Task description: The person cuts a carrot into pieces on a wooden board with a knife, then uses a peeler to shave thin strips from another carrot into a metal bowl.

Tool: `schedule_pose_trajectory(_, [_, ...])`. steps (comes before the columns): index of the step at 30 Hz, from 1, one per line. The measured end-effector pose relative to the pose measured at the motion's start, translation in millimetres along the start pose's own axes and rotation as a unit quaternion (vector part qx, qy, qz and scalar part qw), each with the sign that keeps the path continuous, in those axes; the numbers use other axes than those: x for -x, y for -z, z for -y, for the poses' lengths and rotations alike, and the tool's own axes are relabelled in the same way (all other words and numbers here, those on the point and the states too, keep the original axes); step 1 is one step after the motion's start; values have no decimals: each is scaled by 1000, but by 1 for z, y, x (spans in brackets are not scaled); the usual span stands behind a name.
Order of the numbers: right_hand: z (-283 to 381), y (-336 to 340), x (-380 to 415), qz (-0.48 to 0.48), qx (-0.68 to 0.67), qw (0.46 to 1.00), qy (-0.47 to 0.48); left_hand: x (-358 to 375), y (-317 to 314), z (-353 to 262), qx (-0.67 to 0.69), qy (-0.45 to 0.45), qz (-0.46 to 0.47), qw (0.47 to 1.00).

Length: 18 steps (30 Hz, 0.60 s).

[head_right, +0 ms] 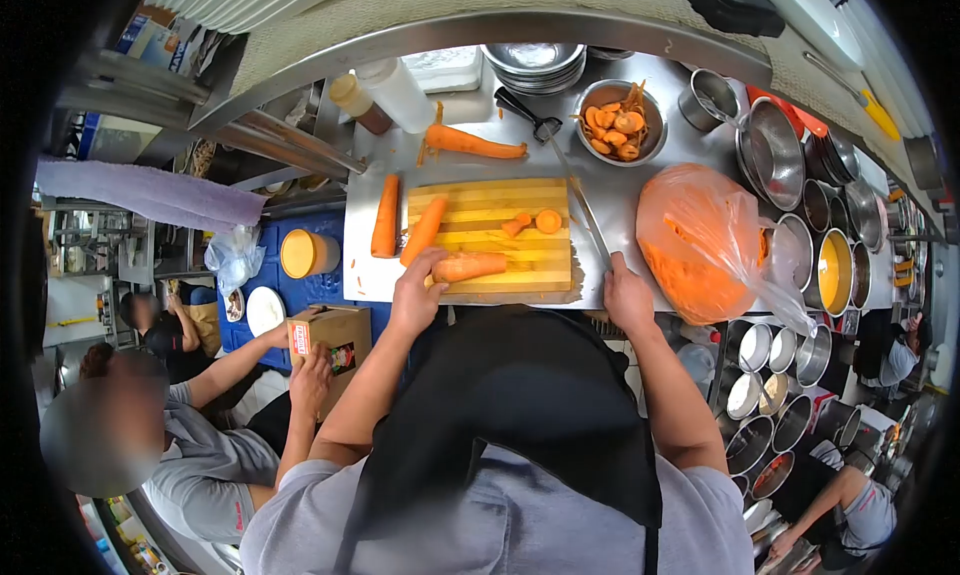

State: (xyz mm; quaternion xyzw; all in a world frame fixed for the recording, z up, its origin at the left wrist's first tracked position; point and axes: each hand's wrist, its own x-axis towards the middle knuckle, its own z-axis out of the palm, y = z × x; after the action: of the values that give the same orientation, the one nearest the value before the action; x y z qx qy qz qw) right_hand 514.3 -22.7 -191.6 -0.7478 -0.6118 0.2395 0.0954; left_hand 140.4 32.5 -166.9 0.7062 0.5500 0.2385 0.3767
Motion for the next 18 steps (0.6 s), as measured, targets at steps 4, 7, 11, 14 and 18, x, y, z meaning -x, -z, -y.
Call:
schedule_pose_trajectory(4, [0,-1,0,-9,-12,1000,18,-1,-14,-22,-127,-10,-51,990])
schedule_pose_trajectory(7, [2,2,-1,-4,-11,1000,18,-14,-20,-42,-218,-68,-102,968])
schedule_pose_trajectory(11, [0,1,-1,-1,-15,1000,12,-55,-44,-65,-184,-95,-53,977])
schedule_pose_trajectory(14, [-1,-1,-1,-11,-36,999,21,-93,-70,-75,-217,-15,47,975])
schedule_pose_trajectory(18, [1,1,0,-11,-33,999,-4,-116,-82,-60,-183,18,66,981])
